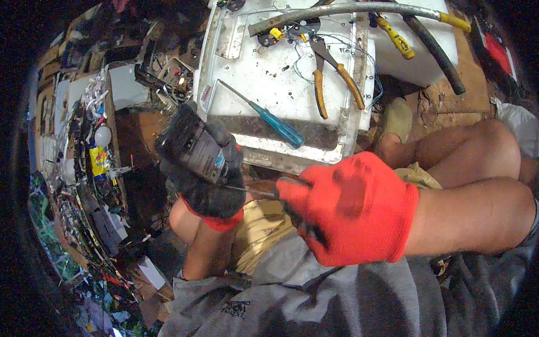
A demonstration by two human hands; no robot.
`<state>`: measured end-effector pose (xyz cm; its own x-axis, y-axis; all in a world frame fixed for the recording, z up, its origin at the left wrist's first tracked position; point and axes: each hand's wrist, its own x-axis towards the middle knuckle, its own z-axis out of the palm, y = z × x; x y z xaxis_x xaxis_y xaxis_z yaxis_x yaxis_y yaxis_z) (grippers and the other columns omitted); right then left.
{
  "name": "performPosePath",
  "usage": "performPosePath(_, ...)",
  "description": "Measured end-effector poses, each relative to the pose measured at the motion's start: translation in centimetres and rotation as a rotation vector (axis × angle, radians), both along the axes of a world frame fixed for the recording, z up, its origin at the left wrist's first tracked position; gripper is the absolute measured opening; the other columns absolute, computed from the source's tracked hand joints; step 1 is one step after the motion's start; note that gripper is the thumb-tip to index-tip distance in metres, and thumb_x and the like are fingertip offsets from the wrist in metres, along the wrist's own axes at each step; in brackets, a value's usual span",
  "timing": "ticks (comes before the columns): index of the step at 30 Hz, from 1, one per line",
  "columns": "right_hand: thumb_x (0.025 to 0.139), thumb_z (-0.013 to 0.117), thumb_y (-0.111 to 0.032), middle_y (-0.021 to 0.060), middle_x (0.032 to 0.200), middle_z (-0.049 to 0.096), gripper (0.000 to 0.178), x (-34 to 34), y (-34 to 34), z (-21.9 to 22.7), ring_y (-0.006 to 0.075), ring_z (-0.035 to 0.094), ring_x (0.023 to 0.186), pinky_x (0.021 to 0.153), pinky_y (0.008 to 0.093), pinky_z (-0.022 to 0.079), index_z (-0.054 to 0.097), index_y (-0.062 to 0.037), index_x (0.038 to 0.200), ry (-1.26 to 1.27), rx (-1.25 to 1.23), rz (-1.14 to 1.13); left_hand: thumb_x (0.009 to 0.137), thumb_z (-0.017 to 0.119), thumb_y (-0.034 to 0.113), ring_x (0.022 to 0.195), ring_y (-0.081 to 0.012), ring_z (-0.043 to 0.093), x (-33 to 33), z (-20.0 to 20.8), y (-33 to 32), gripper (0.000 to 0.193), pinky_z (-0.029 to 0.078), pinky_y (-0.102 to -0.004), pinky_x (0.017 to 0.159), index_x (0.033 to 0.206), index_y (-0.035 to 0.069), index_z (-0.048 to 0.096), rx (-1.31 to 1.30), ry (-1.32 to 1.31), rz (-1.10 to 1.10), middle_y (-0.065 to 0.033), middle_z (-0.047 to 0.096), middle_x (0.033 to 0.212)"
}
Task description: The person uses a screwdriver to pry open a black electronic component, then uses a hammer to strike it while holding it against a white block. They continue to pry and adjust the component with the screwdriver.
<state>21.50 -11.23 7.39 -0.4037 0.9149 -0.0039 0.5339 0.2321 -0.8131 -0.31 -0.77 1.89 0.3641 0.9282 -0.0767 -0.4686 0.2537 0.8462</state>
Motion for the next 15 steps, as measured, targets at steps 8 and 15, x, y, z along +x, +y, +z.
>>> performPosePath(8,0.072,0.069,-0.018,0.0162,0.079,0.065,0.032,1.6,2.8,-0.6,0.0353,0.064,0.069,0.061,0.0426,0.05,0.067,-0.0041,0.101,0.111,0.018,-0.182,0.099,0.048,0.054,0.079,-0.0246,0.062,0.4,-0.8,2.3,0.062,0.052,-0.032,0.059,0.143,0.01,0.044,-0.192,-0.27,-0.147,-0.0183,0.062,0.111)
performPosePath(15,0.075,0.065,-0.02,0.017,0.066,0.061,0.018,2.5,3.4,0.8,0.0376,0.064,0.066,0.061,0.0428,0.05,0.06,-0.003,0.077,-0.001,-0.126,-0.13,0.1,0.047,0.053,0.075,-0.023,0.062,0.7,-1.2,2.6,0.059,0.052,-0.0302,0.057,0.142,0.011,0.047,-0.192,-0.277,-0.091,-0.0165,0.065,0.108)
